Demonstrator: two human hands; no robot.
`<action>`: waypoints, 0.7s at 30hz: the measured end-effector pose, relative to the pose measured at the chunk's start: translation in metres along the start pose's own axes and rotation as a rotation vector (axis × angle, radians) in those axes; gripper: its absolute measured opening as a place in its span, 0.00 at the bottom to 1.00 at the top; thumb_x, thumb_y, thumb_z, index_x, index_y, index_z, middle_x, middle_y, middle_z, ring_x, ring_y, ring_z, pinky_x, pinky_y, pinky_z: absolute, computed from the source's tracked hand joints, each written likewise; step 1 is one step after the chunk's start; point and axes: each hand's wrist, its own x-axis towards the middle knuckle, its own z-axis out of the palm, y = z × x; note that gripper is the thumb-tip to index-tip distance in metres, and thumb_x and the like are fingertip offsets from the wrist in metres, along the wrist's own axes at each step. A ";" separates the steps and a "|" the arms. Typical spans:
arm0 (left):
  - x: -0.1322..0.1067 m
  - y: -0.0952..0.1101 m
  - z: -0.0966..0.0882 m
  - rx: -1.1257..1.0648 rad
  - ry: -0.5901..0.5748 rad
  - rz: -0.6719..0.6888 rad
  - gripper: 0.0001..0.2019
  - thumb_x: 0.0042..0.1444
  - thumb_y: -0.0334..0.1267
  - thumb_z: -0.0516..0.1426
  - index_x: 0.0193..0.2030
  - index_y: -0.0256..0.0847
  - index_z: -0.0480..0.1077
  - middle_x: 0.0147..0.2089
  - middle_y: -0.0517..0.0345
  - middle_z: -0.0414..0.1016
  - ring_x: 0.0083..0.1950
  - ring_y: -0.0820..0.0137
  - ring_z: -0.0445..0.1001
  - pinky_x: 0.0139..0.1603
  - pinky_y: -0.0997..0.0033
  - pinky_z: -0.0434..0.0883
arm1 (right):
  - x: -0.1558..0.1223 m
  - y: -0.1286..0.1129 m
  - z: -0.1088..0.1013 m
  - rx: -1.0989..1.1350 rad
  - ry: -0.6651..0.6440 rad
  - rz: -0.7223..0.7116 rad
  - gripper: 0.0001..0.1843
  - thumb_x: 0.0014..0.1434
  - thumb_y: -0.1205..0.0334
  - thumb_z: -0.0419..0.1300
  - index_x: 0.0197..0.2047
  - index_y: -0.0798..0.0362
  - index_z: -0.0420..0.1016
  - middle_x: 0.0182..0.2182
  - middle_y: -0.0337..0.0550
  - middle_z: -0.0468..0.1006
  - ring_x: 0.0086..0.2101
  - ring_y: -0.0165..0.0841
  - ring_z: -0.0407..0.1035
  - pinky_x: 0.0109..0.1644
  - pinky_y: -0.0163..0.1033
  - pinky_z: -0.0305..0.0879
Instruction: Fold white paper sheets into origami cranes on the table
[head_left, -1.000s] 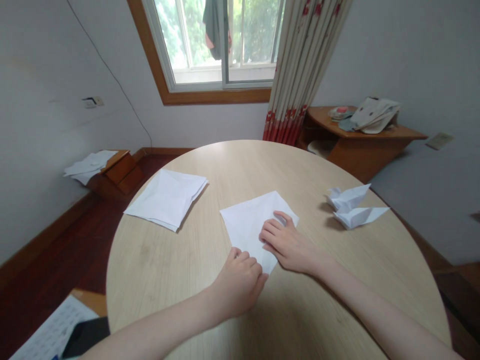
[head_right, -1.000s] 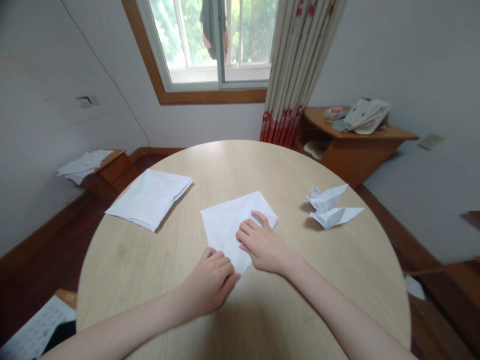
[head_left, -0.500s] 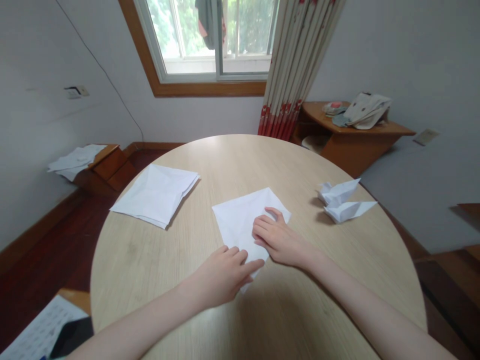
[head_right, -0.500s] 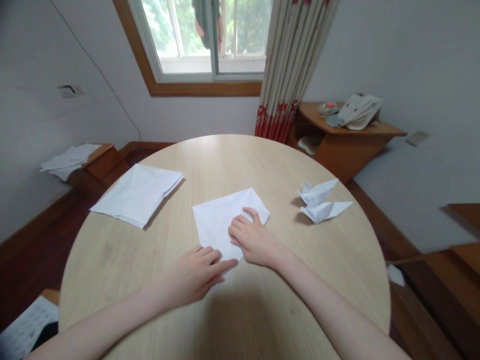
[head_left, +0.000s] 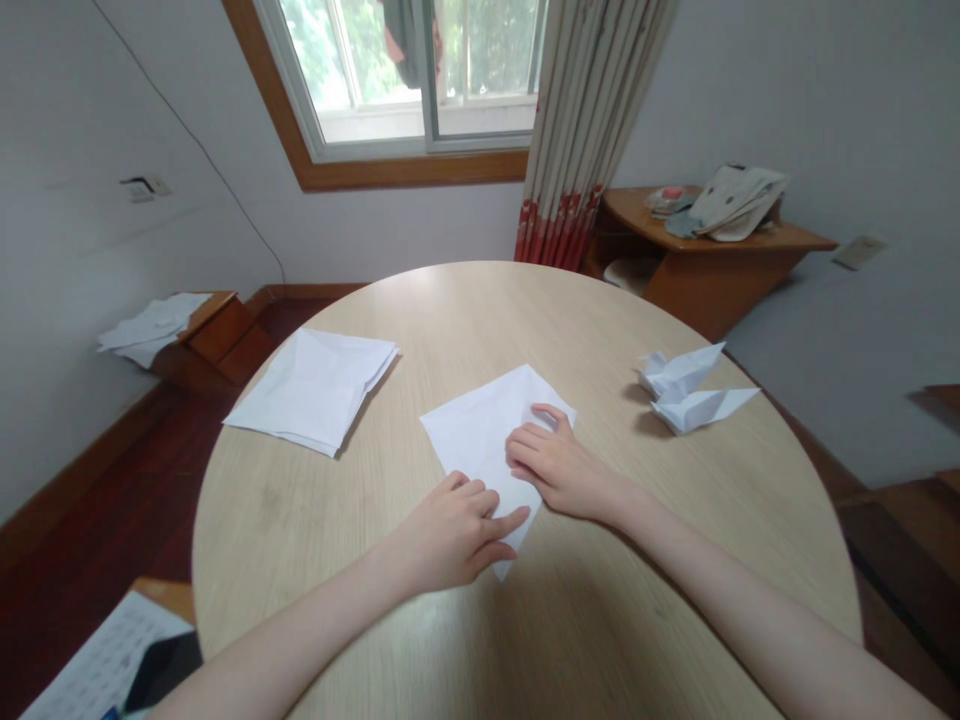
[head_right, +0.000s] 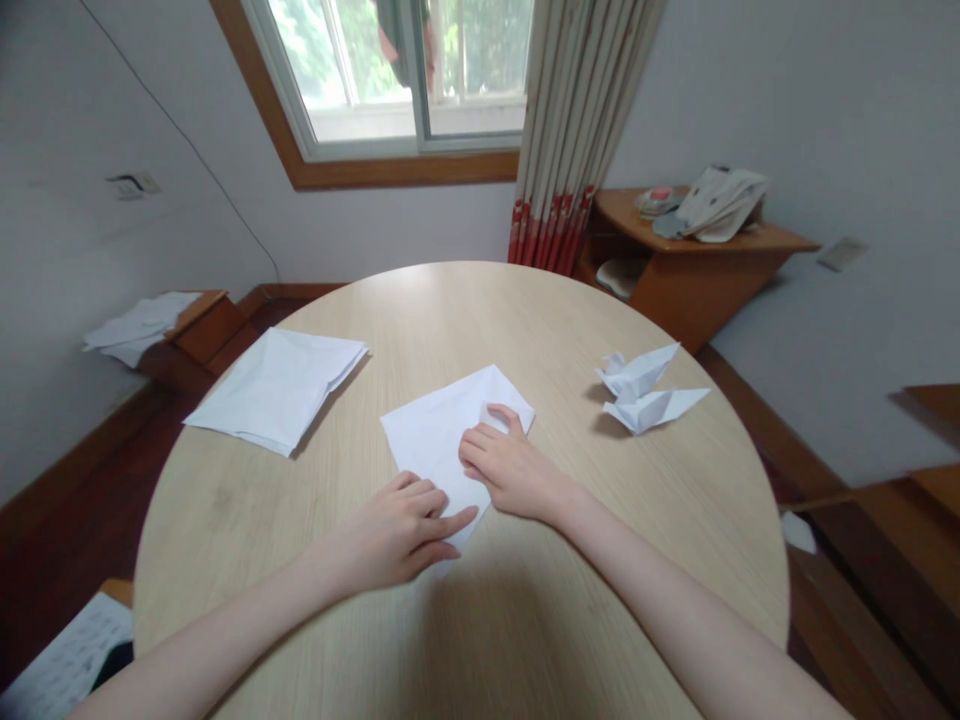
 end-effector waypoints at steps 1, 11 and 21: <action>0.000 0.000 0.000 -0.003 -0.004 -0.003 0.20 0.66 0.47 0.50 0.61 0.43 0.64 0.37 0.55 0.71 0.40 0.64 0.69 0.41 0.63 0.62 | 0.000 0.000 0.000 0.002 -0.001 0.000 0.07 0.63 0.69 0.50 0.34 0.53 0.66 0.34 0.42 0.74 0.40 0.36 0.67 0.62 0.55 0.40; 0.003 -0.004 0.002 -0.118 0.003 -0.004 0.19 0.65 0.44 0.51 0.61 0.43 0.64 0.35 0.56 0.71 0.38 0.65 0.69 0.38 0.66 0.65 | 0.001 0.002 -0.001 -0.002 -0.008 -0.019 0.08 0.63 0.69 0.49 0.34 0.53 0.67 0.34 0.41 0.74 0.40 0.35 0.68 0.63 0.55 0.38; 0.003 -0.004 0.004 -0.131 0.011 -0.008 0.20 0.65 0.44 0.52 0.60 0.39 0.65 0.33 0.54 0.70 0.38 0.64 0.68 0.38 0.66 0.66 | 0.002 0.002 -0.002 0.005 -0.010 -0.016 0.09 0.64 0.70 0.48 0.34 0.53 0.67 0.34 0.42 0.74 0.40 0.35 0.67 0.62 0.55 0.39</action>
